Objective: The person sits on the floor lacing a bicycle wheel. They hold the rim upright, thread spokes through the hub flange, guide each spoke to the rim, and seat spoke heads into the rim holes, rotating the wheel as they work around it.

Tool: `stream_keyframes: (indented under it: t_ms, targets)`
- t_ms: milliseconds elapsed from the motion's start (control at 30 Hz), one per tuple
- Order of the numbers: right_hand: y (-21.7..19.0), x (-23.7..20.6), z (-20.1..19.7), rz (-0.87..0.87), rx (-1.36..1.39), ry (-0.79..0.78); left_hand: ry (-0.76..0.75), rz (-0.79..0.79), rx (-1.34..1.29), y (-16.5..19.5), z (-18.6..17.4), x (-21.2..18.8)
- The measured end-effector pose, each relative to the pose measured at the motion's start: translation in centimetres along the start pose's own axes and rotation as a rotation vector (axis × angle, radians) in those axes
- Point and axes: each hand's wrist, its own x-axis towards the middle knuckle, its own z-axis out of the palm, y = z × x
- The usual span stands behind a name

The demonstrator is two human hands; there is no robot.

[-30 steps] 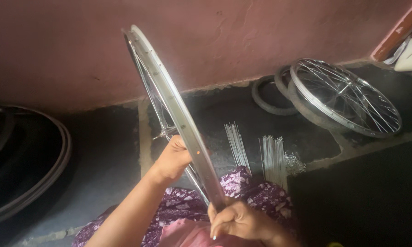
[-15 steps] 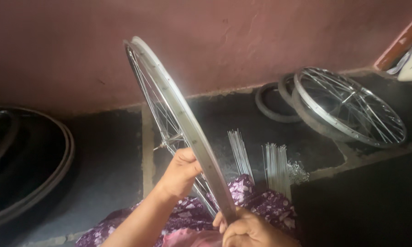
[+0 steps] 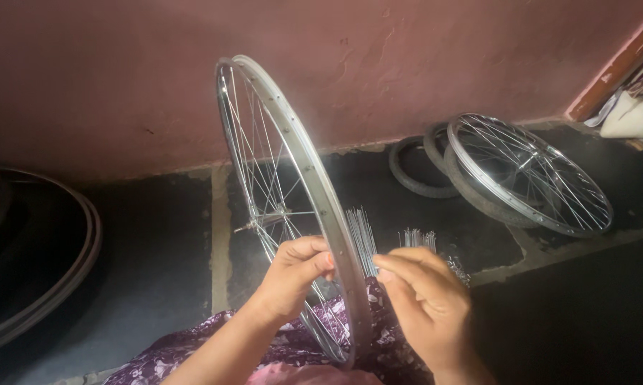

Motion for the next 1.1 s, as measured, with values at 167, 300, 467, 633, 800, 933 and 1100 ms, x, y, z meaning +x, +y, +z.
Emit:
stream_keyframes:
  t_ms: [167,300,467,633,800,933,1100]
  targets:
    - [-2.0,1.7,2.0,-0.231,-0.095,0.056,0.045,0.023,-0.006,-0.1,-0.1,-0.3]
    - [-2.4,1.7,3.3,-0.318,-0.173,0.067,0.01,0.054,-0.039,-0.1,-0.5,-0.6]
    - [-2.3,1.2,4.2,-0.267,-0.212,0.1,0.021,0.039,-0.063,-0.4,-0.4,-0.6]
    - [-2.2,1.2,4.4,-0.283,-0.24,0.066,0.029,0.04,-0.071,-0.3,-0.2,-0.6]
    - [-2.3,1.2,4.3,-0.378,-0.376,0.061,0.035,0.036,-0.069,-0.3,-0.1,-0.6]
    - [-2.6,1.3,4.3,-0.375,-0.366,0.07,0.019,0.047,-0.043,-0.2,-0.2,-0.7]
    - [-2.9,1.5,4.2,-0.382,-0.357,0.079,0.017,0.038,-0.05,-0.1,-0.2,-0.7]
